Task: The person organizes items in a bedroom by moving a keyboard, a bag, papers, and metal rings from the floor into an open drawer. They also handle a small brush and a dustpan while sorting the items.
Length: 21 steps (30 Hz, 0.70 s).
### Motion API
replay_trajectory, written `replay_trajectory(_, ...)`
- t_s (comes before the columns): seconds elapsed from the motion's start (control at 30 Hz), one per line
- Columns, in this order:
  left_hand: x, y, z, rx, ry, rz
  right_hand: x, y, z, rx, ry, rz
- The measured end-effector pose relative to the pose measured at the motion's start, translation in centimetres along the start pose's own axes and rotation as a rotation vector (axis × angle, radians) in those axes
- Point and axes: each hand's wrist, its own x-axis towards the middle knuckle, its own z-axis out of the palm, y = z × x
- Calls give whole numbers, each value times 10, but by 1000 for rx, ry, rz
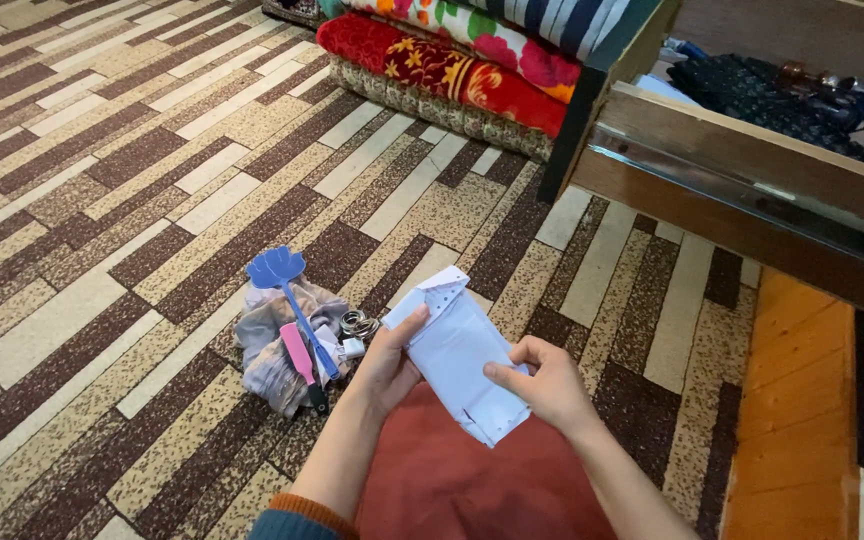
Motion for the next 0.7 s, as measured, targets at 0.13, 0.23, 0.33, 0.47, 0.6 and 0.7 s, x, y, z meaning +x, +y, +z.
replay_trajectory(0.13, 6, -1, -3, -22, -41, 1, 1, -5, 9, 218, -22, -9)
replay_trajectory(0.23, 10, -3, -4, 11, -54, 3, -2, -3, 14, 365, -16, 1)
replay_trajectory(0.33, 10, -2, -4, 24, -36, -10, 1, 3, 13, 434, -60, -21)
replay_trajectory(0.47, 12, 1, -7, 34, -64, -37, -16, -23, 2, 370, -206, -77)
replay_trajectory(0.6, -14, 0, -1, -9, -170, -146, -2, -10, -1, 393, -259, -112)
replay_trajectory(0.7, -29, -10, 7, 31, -165, -183, -11, -19, 5, 460, -186, -97)
